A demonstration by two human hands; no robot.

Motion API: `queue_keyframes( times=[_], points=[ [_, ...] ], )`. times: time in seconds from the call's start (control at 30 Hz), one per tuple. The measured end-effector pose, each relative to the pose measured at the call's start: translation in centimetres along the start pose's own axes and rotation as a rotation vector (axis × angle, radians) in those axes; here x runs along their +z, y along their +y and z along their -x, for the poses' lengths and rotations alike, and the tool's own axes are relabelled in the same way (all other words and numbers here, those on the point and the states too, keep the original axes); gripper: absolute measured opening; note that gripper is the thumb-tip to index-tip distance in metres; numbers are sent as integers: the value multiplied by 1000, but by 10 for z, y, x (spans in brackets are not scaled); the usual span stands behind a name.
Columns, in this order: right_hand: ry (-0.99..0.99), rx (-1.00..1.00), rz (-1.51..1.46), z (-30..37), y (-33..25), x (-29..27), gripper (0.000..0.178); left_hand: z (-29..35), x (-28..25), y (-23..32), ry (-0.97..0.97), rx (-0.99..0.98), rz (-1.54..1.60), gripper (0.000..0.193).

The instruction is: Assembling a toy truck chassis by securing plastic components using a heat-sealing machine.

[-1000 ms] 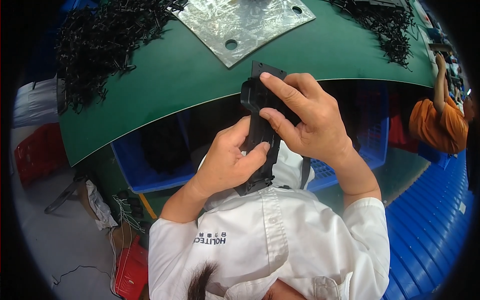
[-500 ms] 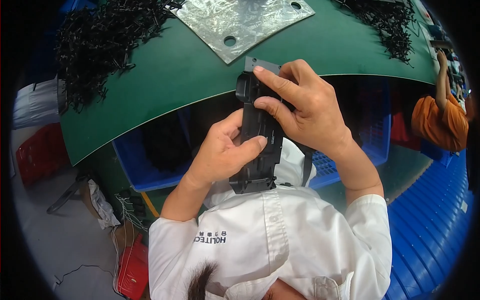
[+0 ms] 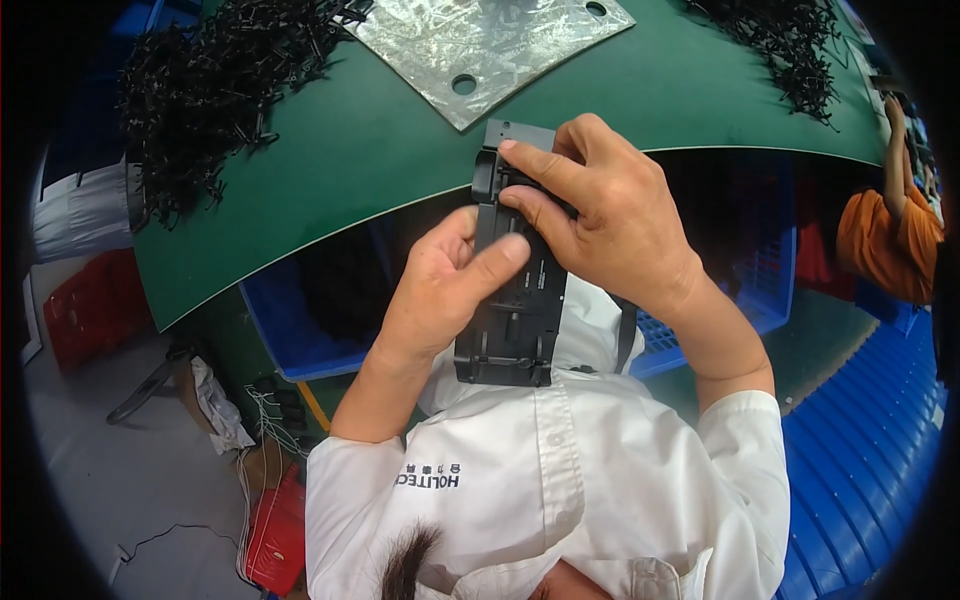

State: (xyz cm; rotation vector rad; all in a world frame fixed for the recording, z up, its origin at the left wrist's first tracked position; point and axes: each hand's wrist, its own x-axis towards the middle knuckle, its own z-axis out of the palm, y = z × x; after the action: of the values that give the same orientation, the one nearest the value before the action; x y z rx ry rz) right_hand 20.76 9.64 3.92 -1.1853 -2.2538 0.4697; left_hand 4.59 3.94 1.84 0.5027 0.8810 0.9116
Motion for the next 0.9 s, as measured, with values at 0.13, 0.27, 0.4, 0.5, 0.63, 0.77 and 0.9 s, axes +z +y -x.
queue_keyframes(
  times=[0.13, 0.27, 0.4, 0.5, 0.63, 0.77, 0.9],
  points=[
    [64, -19, -18, 6, -2, 6, 28, -8, -4, -2, 69, 18, -6, 19],
    [156, -23, -91, 15, 1, 9, 27, -8, -3, -5, 108, 54, -71, 19],
    [233, 67, -244, 24, 8, 11, 25, -8, -1, -7, 139, 39, -83, 19],
    [247, 115, -366, 26, 9, 7, 24, -10, -1, -5, 131, 48, -68, 18],
    [264, 155, -490, 28, 14, 11, 22, -11, -3, -6, 136, 55, -111, 20],
    [248, 136, -454, 30, 17, 12, 19, -13, -5, -10, 145, 76, -121, 19],
    [242, 177, -505, 32, 19, 14, 17, -10, 5, -7, 129, 83, -82, 17]
  ],
)
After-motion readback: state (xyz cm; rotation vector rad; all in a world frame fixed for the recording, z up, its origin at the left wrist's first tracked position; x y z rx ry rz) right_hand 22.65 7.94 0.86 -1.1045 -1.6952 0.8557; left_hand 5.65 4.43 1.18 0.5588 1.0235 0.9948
